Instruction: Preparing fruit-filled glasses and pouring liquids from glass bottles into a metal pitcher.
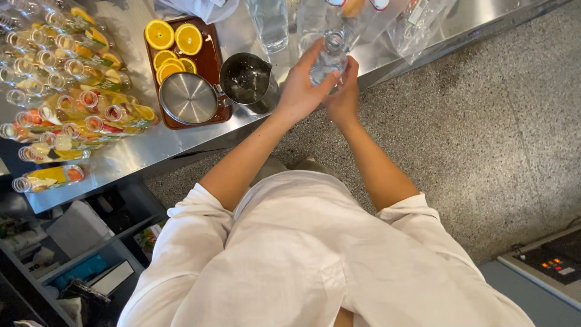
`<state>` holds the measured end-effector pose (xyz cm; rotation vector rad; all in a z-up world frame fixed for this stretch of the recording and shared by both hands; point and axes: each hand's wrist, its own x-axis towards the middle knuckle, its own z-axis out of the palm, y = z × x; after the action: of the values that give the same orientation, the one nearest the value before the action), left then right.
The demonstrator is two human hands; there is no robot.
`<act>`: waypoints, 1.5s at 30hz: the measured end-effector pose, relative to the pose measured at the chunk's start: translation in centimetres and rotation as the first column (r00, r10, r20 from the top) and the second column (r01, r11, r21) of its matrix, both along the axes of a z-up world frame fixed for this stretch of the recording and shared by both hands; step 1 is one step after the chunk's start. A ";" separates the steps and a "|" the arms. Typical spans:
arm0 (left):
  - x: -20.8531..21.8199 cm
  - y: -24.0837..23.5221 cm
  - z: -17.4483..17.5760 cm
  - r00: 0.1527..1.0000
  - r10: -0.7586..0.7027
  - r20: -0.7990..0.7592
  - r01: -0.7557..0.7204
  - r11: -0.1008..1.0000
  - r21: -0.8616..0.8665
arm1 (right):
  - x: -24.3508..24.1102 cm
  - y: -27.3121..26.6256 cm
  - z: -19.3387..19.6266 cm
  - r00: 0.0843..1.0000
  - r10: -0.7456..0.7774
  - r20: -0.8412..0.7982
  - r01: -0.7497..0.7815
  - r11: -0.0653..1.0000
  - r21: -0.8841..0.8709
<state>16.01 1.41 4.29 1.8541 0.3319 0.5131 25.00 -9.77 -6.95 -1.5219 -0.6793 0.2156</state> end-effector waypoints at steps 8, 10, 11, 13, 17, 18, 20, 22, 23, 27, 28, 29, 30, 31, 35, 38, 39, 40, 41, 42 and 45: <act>-1.0 -0.8 0.3 0.990 0.048 0.135 -0.068 0.987 0.147 | 0.5 1.1 0.0 1.000 -0.019 0.001 0.019 1.000 -0.022; -3.2 -0.3 0.4 0.992 0.057 0.111 -0.075 0.984 0.162 | 0.6 1.7 0.1 0.999 -0.041 -0.015 0.040 0.998 -0.049; -4.5 -0.3 0.4 0.995 0.057 0.087 -0.072 0.982 0.174 | 0.4 1.8 0.1 0.997 -0.074 -0.031 0.071 0.994 -0.079; -6.7 0.6 0.1 1.000 0.017 -0.006 -0.016 0.998 0.060 | 0.5 1.9 0.0 0.997 -0.079 -0.001 0.078 0.992 -0.102; -11.7 1.2 -3.3 0.979 -0.061 -0.192 0.036 0.990 -0.133 | -0.8 1.8 -0.2 0.993 -0.116 -0.030 0.111 0.985 -0.129; -12.4 1.4 -4.7 0.980 -0.060 -0.192 0.034 0.990 -0.135 | -0.9 1.8 -0.5 0.993 -0.114 -0.030 0.110 0.985 -0.130; -14.0 1.9 -7.4 0.976 0.007 -0.215 -0.054 0.976 -0.212 | -1.1 1.9 -1.1 0.994 -0.109 0.015 0.110 0.984 -0.138; -15.3 2.7 -10.0 0.970 0.086 -0.226 -0.145 0.954 -0.261 | -1.3 1.7 -1.1 0.994 -0.111 0.012 0.112 0.979 -0.168; -16.0 3.2 -11.3 0.957 0.164 -0.239 -0.234 0.924 -0.304 | -1.6 1.6 -1.1 0.993 -0.114 0.009 0.114 0.974 -0.195; -18.1 6.3 -13.9 0.893 0.316 -0.320 -0.413 0.858 -0.305 | -1.9 2.3 -0.5 0.994 -0.113 0.008 0.112 0.974 -0.199; -18.8 7.3 -15.1 0.859 0.379 -0.345 -0.478 0.836 -0.270 | -2.2 2.4 -0.5 0.993 -0.116 -0.014 0.111 0.973 -0.201; -19.5 8.5 -16.3 0.819 0.440 -0.367 -0.539 0.809 -0.233 | -2.6 2.6 -0.6 0.992 -0.120 -0.037 0.110 0.973 -0.203; -19.8 8.2 -14.7 0.821 0.430 -0.377 -0.534 0.811 -0.238 | -3.0 2.7 -0.7 0.991 -0.128 -0.042 0.116 0.970 -0.215; -20.2 8.0 -13.2 0.806 0.476 -0.352 -0.560 0.807 -0.189 | -3.4 2.8 -0.8 0.988 -0.148 -0.038 0.138 0.970 -0.199; -19.5 9.8 -6.2 0.834 0.532 -0.145 -0.541 0.840 -0.028 | -4.3 4.7 -0.3 0.984 -0.179 0.000 0.176 0.964 -0.197; -20.0 11.7 -5.0 0.913 0.398 -0.090 -0.400 0.916 -0.004 | -5.3 5.6 0.4 0.958 -0.283 -0.035 0.258 0.913 -0.317; -20.2 12.7 -6.6 0.917 0.386 -0.099 -0.388 0.921 -0.010 | -5.8 5.9 0.3 0.954 -0.296 -0.038 0.268 0.906 -0.327; -19.9 13.7 -8.1 0.962 0.259 -0.087 -0.272 0.941 -0.202 | -5.8 6.3 0.5 0.958 -0.276 -0.076 0.241 0.922 -0.302; -19.6 14.7 -9.5 0.990 0.133 -0.052 -0.143 0.912 -0.385 | -5.9 6.6 0.6 0.960 -0.255 -0.113 0.216 0.937 -0.276; -20.0 15.3 -11.9 0.991 0.120 -0.053 -0.131 0.913 -0.386 | -6.0 6.6 0.3 0.957 -0.267 -0.114 0.228 0.933 -0.278; -20.7 18.3 -17.5 0.985 -0.043 0.169 0.131 0.826 -0.548 | -6.0 7.1 -0.6 0.950 -0.308 -0.061 0.271 0.902 -0.337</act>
<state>-4.73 19.68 -13.21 1.2435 0.2584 0.4313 19.01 -2.63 -7.57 -1.8913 -0.3279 0.1911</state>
